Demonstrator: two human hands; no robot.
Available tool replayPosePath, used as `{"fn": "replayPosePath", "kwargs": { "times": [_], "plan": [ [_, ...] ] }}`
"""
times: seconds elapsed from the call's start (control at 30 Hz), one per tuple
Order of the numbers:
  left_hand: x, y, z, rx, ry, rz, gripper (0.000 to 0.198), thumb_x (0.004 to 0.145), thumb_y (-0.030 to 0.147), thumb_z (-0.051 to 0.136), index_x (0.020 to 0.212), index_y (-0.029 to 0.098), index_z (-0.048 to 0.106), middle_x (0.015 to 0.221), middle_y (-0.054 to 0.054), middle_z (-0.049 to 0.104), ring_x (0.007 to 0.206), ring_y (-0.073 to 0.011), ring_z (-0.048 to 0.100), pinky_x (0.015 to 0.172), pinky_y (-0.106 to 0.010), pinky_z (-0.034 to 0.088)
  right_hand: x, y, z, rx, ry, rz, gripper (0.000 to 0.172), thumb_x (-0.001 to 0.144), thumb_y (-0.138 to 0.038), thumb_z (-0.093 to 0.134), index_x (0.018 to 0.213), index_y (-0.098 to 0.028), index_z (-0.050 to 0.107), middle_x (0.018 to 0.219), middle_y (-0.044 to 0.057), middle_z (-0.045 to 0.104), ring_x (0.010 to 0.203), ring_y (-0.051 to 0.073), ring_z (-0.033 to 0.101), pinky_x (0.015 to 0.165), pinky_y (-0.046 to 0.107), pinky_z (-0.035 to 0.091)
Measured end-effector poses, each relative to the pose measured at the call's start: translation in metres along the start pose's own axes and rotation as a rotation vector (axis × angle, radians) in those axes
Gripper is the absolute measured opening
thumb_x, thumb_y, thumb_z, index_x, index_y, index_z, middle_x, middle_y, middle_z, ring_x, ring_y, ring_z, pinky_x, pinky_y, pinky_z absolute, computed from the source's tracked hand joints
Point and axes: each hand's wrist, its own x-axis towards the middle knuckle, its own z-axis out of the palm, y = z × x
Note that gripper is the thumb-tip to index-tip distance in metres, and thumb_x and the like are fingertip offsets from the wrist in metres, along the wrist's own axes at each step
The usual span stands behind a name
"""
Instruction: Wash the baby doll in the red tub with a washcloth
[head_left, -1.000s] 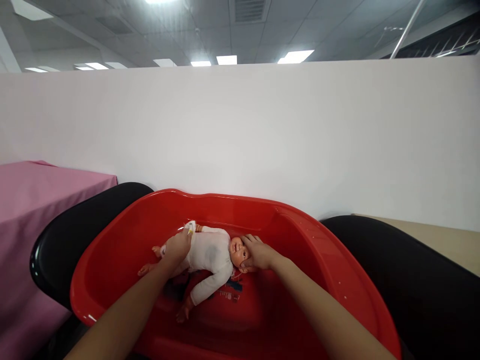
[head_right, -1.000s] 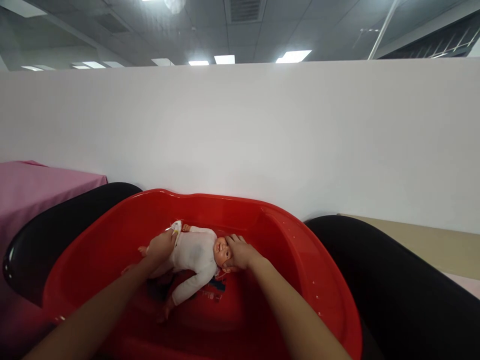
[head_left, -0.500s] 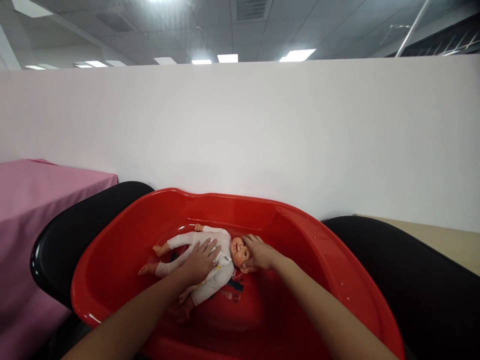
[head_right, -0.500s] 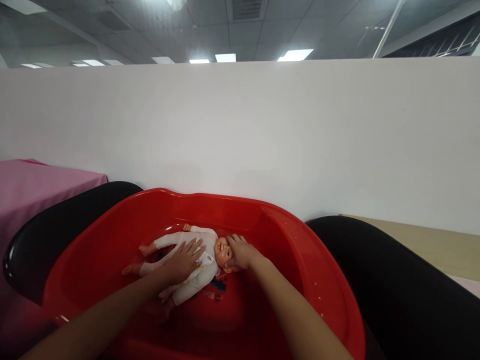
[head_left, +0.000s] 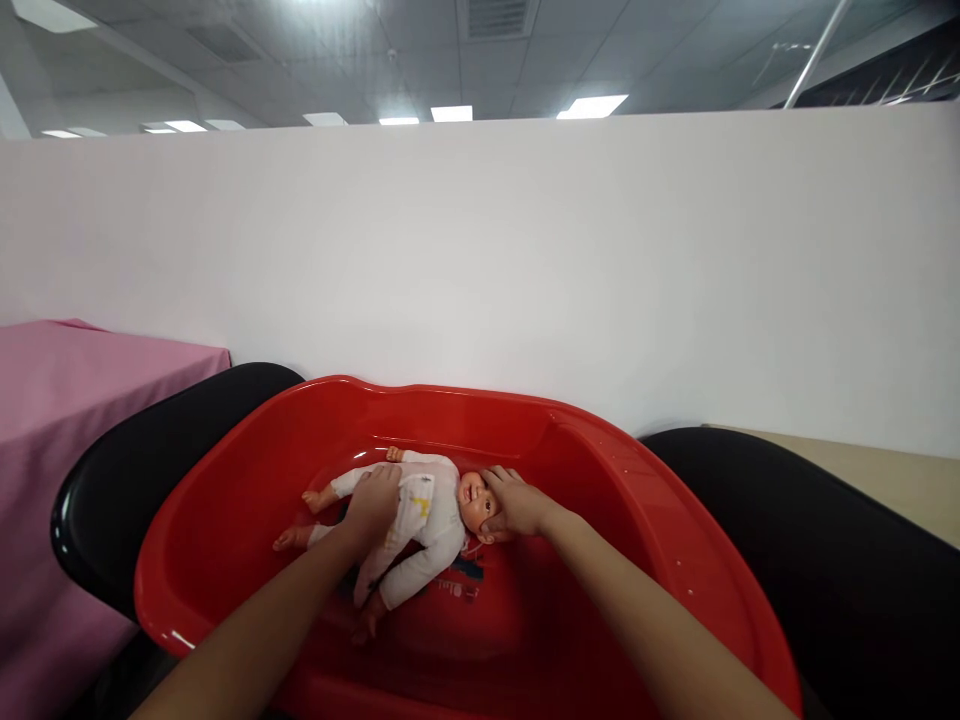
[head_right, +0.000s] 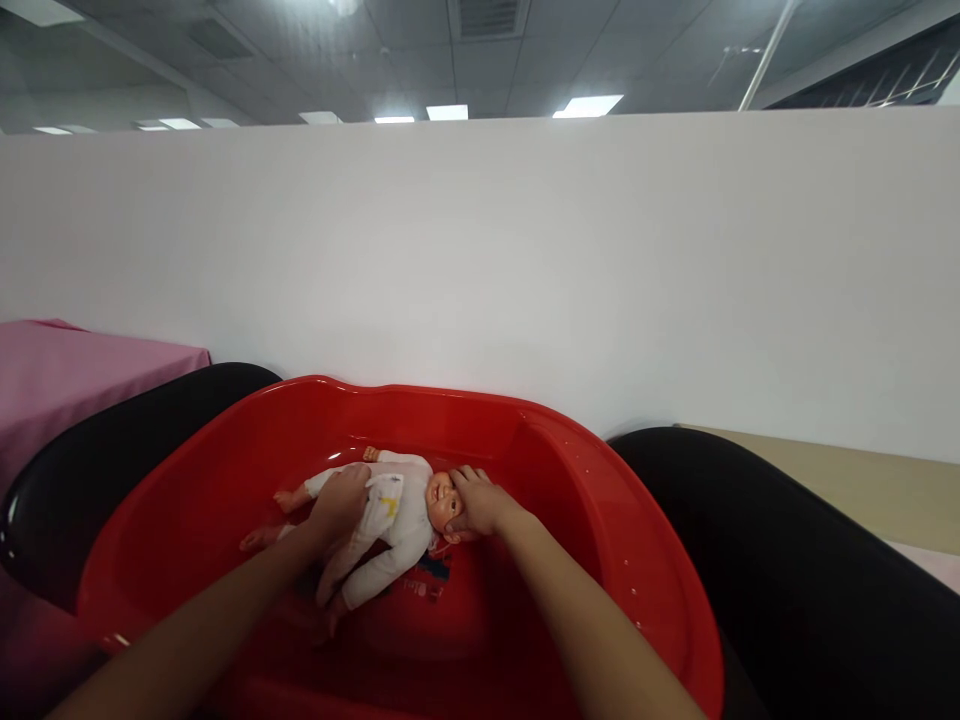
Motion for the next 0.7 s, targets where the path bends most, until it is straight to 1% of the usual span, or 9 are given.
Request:
{"fn": "replayPosePath", "kwargs": {
  "times": [0.1, 0.17, 0.23, 0.27, 0.33, 0.43, 0.5, 0.6, 0.7],
  "plan": [
    [0.002, -0.02, -0.003, 0.061, 0.068, -0.173, 0.032, 0.097, 0.019, 0.03, 0.111, 0.015, 0.059, 0.111, -0.016, 0.065, 0.105, -0.0286, 0.06, 0.09, -0.043, 0.046, 0.0, 0.0, 0.0, -0.002, 0.002, 0.002, 0.096, 0.061, -0.044, 0.082, 0.145, -0.021, 0.043, 0.146, 0.014, 0.045, 0.131, 0.037, 0.041, 0.106, 0.047, 0.039],
    [0.002, -0.032, -0.004, 0.106, 0.101, -0.249, 0.028, 0.097, 0.021, 0.033, 0.11, 0.015, 0.057, 0.113, -0.015, 0.063, 0.106, -0.0289, 0.058, 0.09, -0.043, 0.046, 0.001, 0.001, 0.0, 0.005, 0.004, -0.003, 0.095, 0.06, -0.045, 0.082, 0.143, -0.021, 0.045, 0.144, 0.013, 0.047, 0.129, 0.036, 0.042, 0.105, 0.046, 0.04],
    [0.004, -0.038, -0.007, 0.159, 0.13, -0.269, 0.026, 0.097, 0.026, 0.038, 0.112, 0.016, 0.056, 0.118, -0.015, 0.061, 0.111, -0.0302, 0.055, 0.093, -0.045, 0.045, 0.001, 0.002, 0.001, 0.013, 0.01, -0.009, 0.093, 0.059, -0.046, 0.083, 0.141, -0.022, 0.047, 0.143, 0.013, 0.047, 0.128, 0.036, 0.043, 0.104, 0.046, 0.041],
    [0.005, -0.037, -0.009, 0.165, 0.124, -0.26, 0.026, 0.097, 0.028, 0.039, 0.113, 0.016, 0.056, 0.119, -0.015, 0.06, 0.113, -0.0312, 0.055, 0.094, -0.047, 0.045, 0.002, 0.002, 0.001, 0.016, 0.012, -0.011, 0.092, 0.059, -0.046, 0.083, 0.14, -0.022, 0.048, 0.143, 0.013, 0.047, 0.128, 0.035, 0.043, 0.104, 0.045, 0.041],
    [0.007, -0.032, -0.014, 0.079, 0.039, -0.195, 0.027, 0.096, 0.029, 0.042, 0.114, 0.016, 0.056, 0.119, -0.015, 0.061, 0.112, -0.0306, 0.057, 0.093, -0.046, 0.046, 0.002, 0.004, 0.001, 0.017, 0.016, -0.016, 0.09, 0.059, -0.046, 0.082, 0.139, -0.022, 0.048, 0.143, 0.012, 0.047, 0.128, 0.035, 0.043, 0.104, 0.045, 0.041],
    [0.006, -0.017, -0.017, -0.129, -0.146, 0.025, 0.028, 0.089, 0.032, 0.057, 0.114, 0.021, 0.058, 0.119, -0.008, 0.065, 0.108, -0.0242, 0.061, 0.094, -0.035, 0.047, 0.003, 0.005, 0.002, 0.01, 0.013, -0.022, 0.09, 0.059, -0.046, 0.082, 0.139, -0.022, 0.048, 0.143, 0.013, 0.047, 0.128, 0.035, 0.043, 0.105, 0.045, 0.04],
    [0.002, -0.01, -0.016, -0.147, -0.186, 0.14, 0.033, 0.08, 0.035, 0.069, 0.111, 0.024, 0.06, 0.121, -0.005, 0.065, 0.111, -0.024, 0.06, 0.095, -0.032, 0.047, 0.003, 0.005, 0.002, 0.007, 0.015, -0.03, 0.091, 0.059, -0.046, 0.083, 0.139, -0.021, 0.048, 0.141, 0.013, 0.048, 0.128, 0.035, 0.043, 0.104, 0.046, 0.041],
    [-0.004, -0.006, -0.011, -0.055, -0.228, 0.169, 0.038, 0.073, 0.036, 0.076, 0.107, 0.026, 0.063, 0.125, -0.007, 0.063, 0.114, -0.0297, 0.058, 0.093, -0.039, 0.05, 0.003, 0.005, 0.003, 0.009, 0.019, -0.033, 0.091, 0.058, -0.046, 0.083, 0.139, -0.022, 0.048, 0.14, 0.013, 0.049, 0.126, 0.034, 0.044, 0.105, 0.045, 0.04],
    [-0.005, -0.009, -0.005, 0.025, -0.304, 0.169, 0.053, 0.069, 0.033, 0.078, 0.119, 0.025, 0.062, 0.136, -0.011, 0.057, 0.118, -0.0354, 0.057, 0.092, -0.046, 0.051, 0.003, 0.005, 0.003, 0.007, 0.01, -0.022, 0.092, 0.059, -0.045, 0.083, 0.14, -0.022, 0.047, 0.142, 0.013, 0.048, 0.128, 0.035, 0.044, 0.106, 0.046, 0.04]
  ]
}}
